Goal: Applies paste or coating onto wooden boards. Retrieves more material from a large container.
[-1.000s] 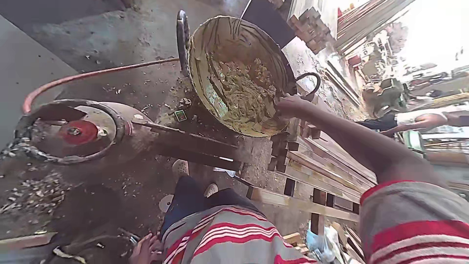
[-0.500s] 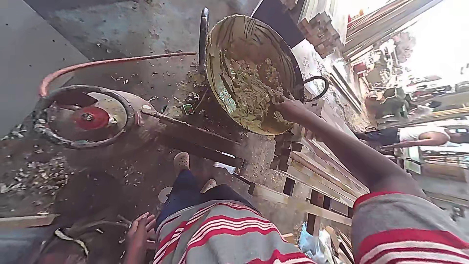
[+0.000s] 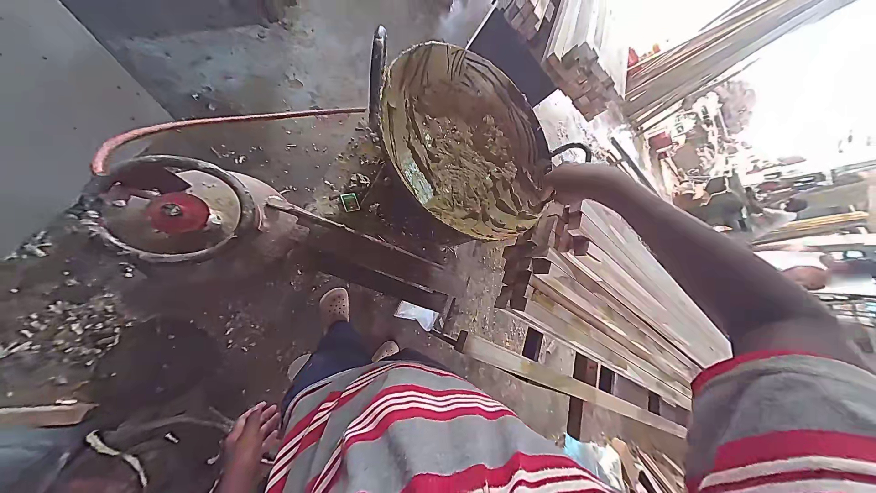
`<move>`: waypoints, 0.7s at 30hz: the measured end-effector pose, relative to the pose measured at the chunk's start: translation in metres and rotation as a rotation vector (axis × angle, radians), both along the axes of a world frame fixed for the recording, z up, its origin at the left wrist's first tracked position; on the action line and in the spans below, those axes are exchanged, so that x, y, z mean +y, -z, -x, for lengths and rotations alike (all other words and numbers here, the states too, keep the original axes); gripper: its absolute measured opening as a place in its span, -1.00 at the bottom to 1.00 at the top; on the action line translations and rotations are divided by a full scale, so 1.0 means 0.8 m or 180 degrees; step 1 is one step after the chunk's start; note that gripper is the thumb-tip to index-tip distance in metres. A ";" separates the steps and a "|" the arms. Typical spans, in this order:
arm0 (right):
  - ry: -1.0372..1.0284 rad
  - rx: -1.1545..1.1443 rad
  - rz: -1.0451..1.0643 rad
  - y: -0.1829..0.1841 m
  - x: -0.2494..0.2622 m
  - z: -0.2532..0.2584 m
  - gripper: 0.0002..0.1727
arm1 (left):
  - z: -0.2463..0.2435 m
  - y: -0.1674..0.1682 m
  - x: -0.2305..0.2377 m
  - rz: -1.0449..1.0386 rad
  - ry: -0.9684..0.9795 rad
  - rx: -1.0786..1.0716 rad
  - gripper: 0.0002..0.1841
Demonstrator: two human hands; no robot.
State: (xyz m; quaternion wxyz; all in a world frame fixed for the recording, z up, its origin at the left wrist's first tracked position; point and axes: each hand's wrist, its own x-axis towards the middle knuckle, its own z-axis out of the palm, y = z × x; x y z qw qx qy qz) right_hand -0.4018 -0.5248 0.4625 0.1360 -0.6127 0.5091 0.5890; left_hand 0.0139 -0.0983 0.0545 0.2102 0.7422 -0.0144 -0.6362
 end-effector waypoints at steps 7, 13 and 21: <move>0.0305 -0.1111 0.1367 0.057 0.106 0.094 -0.55 | 0.008 0.009 -0.010 0.0142 0.0183 -0.0060 -0.49; 0.0211 -0.0653 0.1225 0.008 0.112 0.076 -0.55 | -0.010 0.021 -0.021 0.0111 0.0137 -0.0010 -0.49; 0.0144 0.0011 0.0585 0.041 0.038 0.022 -0.73 | -0.022 -0.015 -0.075 0.1054 0.1096 -0.0272 -0.50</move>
